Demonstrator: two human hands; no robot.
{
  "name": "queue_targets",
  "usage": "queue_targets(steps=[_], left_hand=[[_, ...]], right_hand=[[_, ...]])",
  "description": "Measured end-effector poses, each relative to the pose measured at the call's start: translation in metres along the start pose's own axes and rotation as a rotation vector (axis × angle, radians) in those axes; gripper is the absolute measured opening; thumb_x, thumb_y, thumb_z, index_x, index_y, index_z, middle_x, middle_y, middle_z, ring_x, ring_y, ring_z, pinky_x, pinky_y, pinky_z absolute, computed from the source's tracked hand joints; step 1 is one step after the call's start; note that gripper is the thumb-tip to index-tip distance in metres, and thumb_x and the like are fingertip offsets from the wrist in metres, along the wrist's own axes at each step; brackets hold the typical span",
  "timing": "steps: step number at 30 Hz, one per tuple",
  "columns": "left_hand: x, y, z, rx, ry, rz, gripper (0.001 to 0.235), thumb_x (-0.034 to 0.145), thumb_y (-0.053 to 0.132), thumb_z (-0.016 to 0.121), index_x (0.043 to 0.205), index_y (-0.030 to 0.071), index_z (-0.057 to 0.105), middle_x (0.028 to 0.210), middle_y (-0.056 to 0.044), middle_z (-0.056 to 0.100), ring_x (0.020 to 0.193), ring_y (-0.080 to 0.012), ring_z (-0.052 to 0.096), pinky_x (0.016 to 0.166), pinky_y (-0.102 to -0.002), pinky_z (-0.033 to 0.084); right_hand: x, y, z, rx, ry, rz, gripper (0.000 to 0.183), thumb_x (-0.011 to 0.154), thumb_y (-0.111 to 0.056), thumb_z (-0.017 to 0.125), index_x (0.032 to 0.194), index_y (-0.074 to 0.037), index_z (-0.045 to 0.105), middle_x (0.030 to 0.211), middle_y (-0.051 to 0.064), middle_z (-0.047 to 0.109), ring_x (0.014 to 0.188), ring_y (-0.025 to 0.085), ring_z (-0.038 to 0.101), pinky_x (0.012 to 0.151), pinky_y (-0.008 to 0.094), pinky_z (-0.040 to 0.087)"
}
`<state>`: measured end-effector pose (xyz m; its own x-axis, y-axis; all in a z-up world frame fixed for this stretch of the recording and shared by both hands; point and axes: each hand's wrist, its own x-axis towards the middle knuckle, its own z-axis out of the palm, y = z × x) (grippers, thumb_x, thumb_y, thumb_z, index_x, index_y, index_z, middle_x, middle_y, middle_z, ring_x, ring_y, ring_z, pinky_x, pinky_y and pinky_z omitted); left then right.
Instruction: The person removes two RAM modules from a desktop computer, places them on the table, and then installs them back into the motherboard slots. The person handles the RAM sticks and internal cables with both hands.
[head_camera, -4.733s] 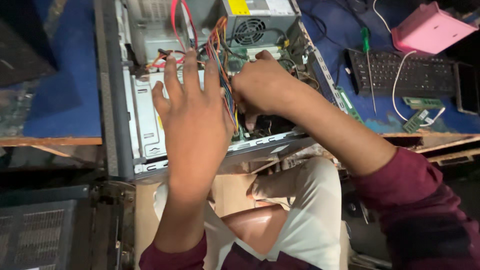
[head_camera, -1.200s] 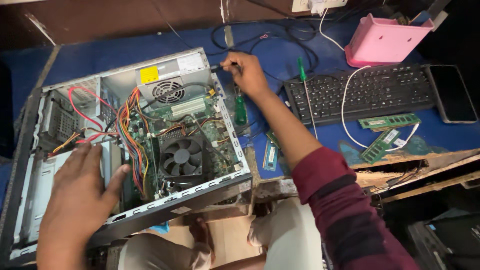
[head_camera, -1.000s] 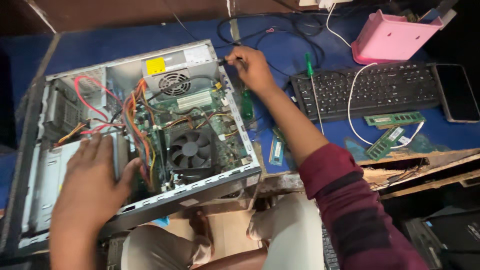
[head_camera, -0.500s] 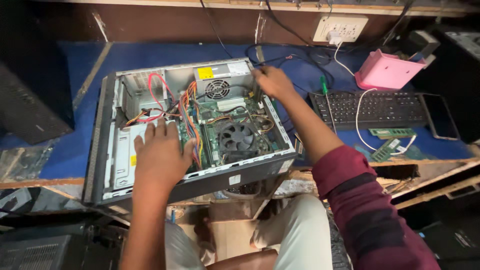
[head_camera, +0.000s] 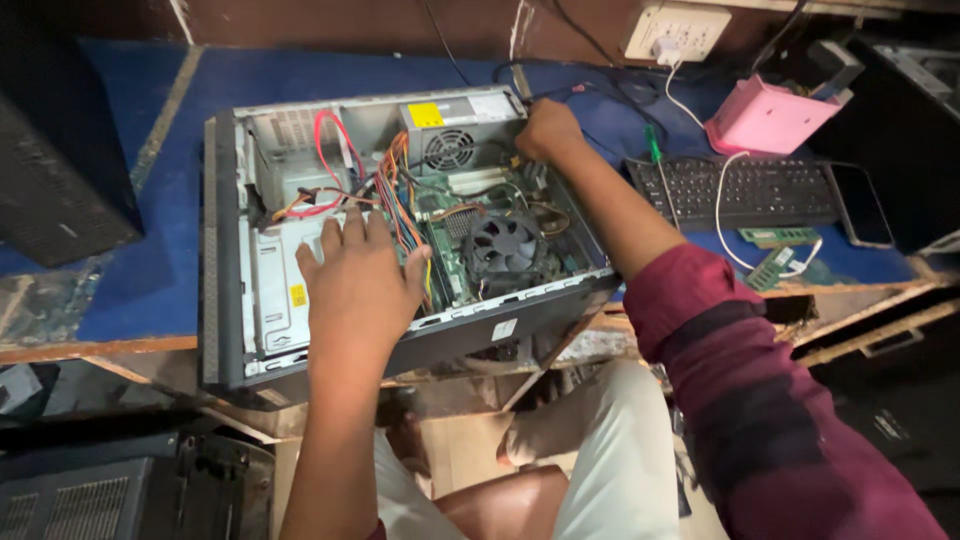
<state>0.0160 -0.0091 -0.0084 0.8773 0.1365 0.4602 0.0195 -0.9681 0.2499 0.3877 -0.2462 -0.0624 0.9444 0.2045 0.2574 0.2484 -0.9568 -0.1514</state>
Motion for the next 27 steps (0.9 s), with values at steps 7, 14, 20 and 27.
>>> queue_targets(steps=[7, 14, 20, 27], left_hand=[[-0.003, -0.001, -0.002, -0.039, 0.063, 0.035, 0.059, 0.090, 0.046, 0.068, 0.124, -0.002, 0.062, 0.130, -0.020, 0.064, 0.125, -0.0405, 0.054, 0.098, -0.068, 0.037], [-0.005, -0.001, -0.001, -0.062, 0.096, 0.076, 0.058, 0.091, 0.044, 0.069, 0.127, -0.001, 0.062, 0.131, -0.019, 0.064, 0.125, -0.0389, 0.055, 0.099, -0.062, 0.039], [-0.006, -0.001, 0.003, -0.121, 0.099, 0.060, 0.058, 0.087, 0.040, 0.071, 0.127, -0.002, 0.061, 0.127, -0.020, 0.065, 0.122, -0.0401, 0.055, 0.098, -0.059, 0.040], [-0.002, -0.001, -0.006, -0.266, 0.243, 0.136, 0.044, 0.089, 0.027, 0.072, 0.124, 0.001, 0.064, 0.126, -0.019, 0.066, 0.121, -0.0390, 0.057, 0.103, -0.052, 0.043]], right_hand=[[-0.017, -0.001, -0.012, 0.041, 0.075, -0.066, 0.041, 0.070, -0.015, 0.069, 0.109, -0.003, 0.076, 0.110, 0.027, 0.070, 0.107, 0.042, 0.067, 0.095, 0.046, 0.052], [-0.028, 0.000, -0.022, 0.195, 0.002, -0.116, 0.046, 0.071, -0.018, 0.070, 0.116, -0.006, 0.074, 0.110, 0.027, 0.069, 0.107, 0.043, 0.067, 0.093, 0.046, 0.053], [-0.022, 0.008, -0.007, 0.235, 0.070, -0.120, 0.045, 0.075, -0.022, 0.069, 0.117, -0.009, 0.076, 0.110, 0.025, 0.072, 0.107, 0.041, 0.069, 0.095, 0.046, 0.053], [-0.027, 0.006, -0.015, 0.317, 0.054, -0.189, 0.044, 0.075, -0.025, 0.074, 0.115, -0.009, 0.076, 0.112, 0.024, 0.071, 0.108, 0.041, 0.068, 0.095, 0.046, 0.052]])
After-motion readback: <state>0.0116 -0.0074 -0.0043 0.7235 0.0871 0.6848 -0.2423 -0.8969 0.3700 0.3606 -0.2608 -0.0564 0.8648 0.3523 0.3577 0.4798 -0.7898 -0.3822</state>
